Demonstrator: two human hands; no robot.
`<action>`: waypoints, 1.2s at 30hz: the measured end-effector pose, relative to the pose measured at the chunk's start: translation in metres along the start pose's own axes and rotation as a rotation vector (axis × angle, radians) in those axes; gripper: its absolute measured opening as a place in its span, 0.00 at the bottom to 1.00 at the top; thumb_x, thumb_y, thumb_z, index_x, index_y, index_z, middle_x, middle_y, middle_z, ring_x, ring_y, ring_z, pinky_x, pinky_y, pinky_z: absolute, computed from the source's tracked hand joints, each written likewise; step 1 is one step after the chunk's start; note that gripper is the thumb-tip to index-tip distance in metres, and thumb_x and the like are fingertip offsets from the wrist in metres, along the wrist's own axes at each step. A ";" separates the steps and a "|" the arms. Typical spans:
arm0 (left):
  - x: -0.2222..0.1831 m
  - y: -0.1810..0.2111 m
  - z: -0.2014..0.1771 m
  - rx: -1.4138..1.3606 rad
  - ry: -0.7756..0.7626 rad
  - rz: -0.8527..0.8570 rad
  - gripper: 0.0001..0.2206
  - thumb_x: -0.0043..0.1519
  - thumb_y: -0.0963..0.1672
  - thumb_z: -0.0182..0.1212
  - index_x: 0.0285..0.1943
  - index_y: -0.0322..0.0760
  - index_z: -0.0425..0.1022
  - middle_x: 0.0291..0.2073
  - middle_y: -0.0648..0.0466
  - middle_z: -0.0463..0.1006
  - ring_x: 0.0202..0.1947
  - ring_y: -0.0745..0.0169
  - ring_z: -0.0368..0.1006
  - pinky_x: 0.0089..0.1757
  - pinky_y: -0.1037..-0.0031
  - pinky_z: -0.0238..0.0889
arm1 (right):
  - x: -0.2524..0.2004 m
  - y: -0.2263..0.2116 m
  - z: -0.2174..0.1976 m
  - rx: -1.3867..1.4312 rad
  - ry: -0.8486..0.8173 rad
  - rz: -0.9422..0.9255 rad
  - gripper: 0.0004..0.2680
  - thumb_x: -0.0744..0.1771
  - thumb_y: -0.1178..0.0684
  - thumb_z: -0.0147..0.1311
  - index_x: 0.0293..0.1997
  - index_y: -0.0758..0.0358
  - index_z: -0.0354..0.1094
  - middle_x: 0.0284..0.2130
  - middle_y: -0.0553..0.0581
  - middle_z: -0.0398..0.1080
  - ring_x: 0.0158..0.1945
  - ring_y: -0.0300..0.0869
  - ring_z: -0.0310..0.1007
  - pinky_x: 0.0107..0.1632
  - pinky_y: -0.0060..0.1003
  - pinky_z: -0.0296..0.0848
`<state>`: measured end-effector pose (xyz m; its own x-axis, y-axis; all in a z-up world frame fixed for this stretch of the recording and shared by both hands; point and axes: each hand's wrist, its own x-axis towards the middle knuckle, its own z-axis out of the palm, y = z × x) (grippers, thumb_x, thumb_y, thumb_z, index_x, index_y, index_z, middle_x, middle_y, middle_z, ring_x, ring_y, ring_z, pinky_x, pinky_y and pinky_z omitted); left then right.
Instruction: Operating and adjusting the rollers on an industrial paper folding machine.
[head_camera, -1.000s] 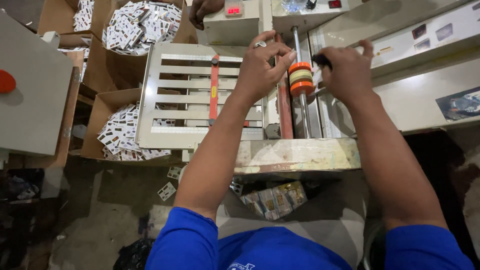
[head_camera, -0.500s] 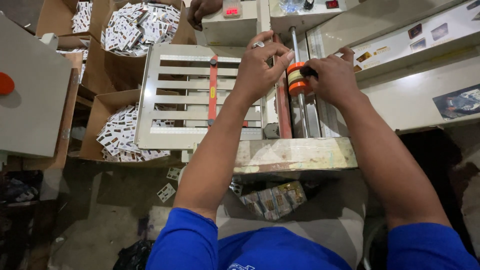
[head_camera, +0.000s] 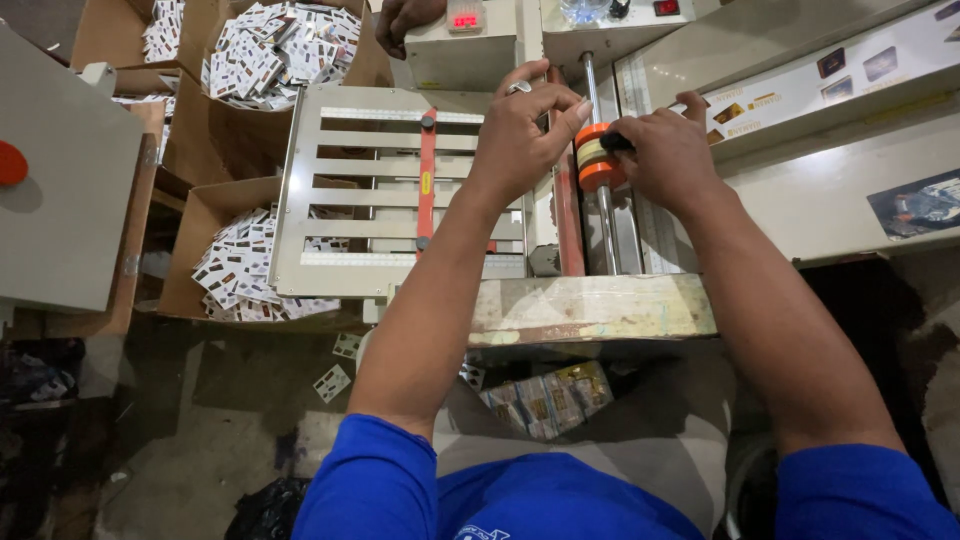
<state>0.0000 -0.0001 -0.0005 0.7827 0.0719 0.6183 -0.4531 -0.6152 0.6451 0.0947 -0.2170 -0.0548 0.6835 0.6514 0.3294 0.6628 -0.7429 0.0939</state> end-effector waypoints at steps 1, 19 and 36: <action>0.000 0.001 0.000 0.000 0.001 0.000 0.10 0.63 0.49 0.60 0.37 0.44 0.84 0.21 0.61 0.78 0.63 0.53 0.67 0.57 0.65 0.59 | 0.000 0.002 0.003 0.000 0.000 -0.001 0.04 0.67 0.51 0.61 0.44 0.50 0.77 0.33 0.48 0.80 0.40 0.44 0.75 0.69 0.53 0.49; -0.001 -0.001 0.002 -0.008 0.055 -0.005 0.08 0.60 0.47 0.63 0.35 0.42 0.84 0.30 0.57 0.83 0.60 0.55 0.68 0.56 0.68 0.60 | -0.005 0.011 -0.026 0.072 0.376 -0.019 0.09 0.69 0.63 0.62 0.53 0.55 0.76 0.41 0.48 0.81 0.42 0.42 0.80 0.70 0.50 0.45; 0.000 -0.001 0.001 -0.024 0.057 0.022 0.07 0.60 0.46 0.64 0.33 0.43 0.84 0.26 0.58 0.81 0.58 0.55 0.69 0.52 0.69 0.62 | -0.011 0.016 -0.035 -0.045 0.362 0.030 0.09 0.69 0.63 0.66 0.52 0.56 0.76 0.39 0.50 0.80 0.38 0.44 0.78 0.72 0.53 0.45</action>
<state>0.0009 -0.0007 -0.0018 0.7472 0.1041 0.6564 -0.4805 -0.5978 0.6417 0.0869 -0.2412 -0.0243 0.5445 0.5382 0.6433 0.6244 -0.7722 0.1175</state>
